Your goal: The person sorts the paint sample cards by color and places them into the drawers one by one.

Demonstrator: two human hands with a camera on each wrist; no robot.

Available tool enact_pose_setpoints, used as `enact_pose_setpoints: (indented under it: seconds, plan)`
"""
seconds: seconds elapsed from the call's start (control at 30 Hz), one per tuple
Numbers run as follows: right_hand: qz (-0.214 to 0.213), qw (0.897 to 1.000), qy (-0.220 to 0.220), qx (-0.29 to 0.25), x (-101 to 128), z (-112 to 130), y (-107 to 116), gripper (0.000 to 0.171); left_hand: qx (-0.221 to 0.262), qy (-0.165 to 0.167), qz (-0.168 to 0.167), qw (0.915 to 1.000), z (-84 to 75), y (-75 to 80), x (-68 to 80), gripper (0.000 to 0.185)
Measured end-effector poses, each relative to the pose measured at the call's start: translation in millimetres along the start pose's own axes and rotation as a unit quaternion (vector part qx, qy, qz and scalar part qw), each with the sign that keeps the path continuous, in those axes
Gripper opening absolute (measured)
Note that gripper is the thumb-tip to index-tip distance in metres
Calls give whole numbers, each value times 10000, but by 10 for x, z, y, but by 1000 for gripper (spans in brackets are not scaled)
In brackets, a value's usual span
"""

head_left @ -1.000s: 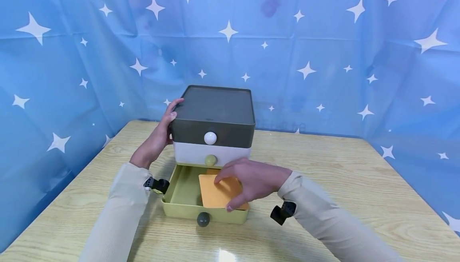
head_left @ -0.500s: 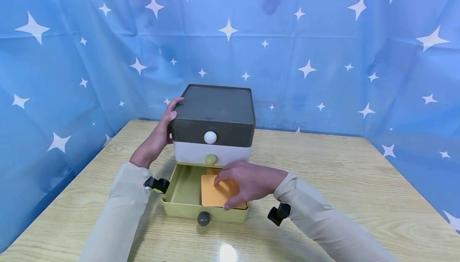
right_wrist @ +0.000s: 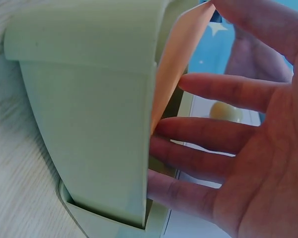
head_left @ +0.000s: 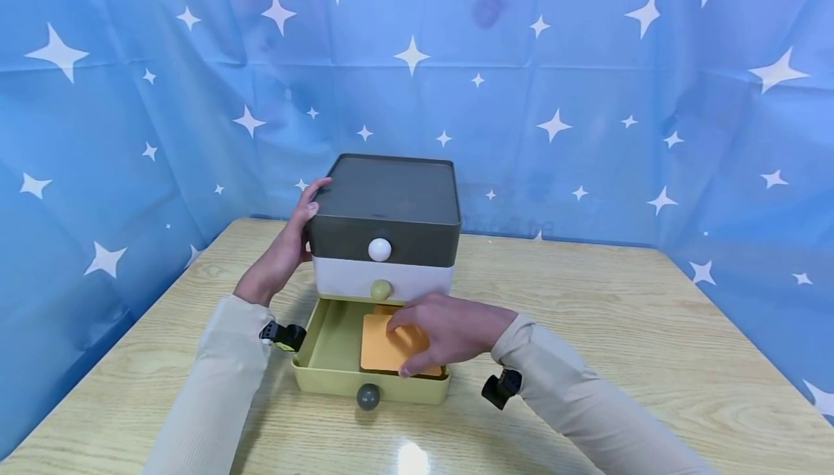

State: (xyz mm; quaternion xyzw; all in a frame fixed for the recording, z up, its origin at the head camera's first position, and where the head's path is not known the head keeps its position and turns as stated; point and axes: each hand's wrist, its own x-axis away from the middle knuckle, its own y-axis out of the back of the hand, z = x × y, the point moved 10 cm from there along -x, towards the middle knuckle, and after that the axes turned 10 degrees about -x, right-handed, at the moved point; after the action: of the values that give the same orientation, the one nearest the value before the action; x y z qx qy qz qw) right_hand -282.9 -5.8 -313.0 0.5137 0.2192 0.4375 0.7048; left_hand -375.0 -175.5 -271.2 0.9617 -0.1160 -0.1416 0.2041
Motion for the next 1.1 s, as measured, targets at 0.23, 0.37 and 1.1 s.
enact_pose_setpoints:
  seconds: [0.23, 0.37, 1.1]
  plan:
    - [-33, 10000, 58, 33, -6, 7, 4, 53, -8, 5, 10, 10000, 0, 6, 0, 54]
    - [-95, 9997, 220, 102, -16, 30, 17, 49, 14, 1, 2, 10000, -3, 11, 2, 54]
    - [-405, 9917, 1197, 233, 89, 417, 14, 45, -10, -43, 5, 10000, -12, 1, 4, 55]
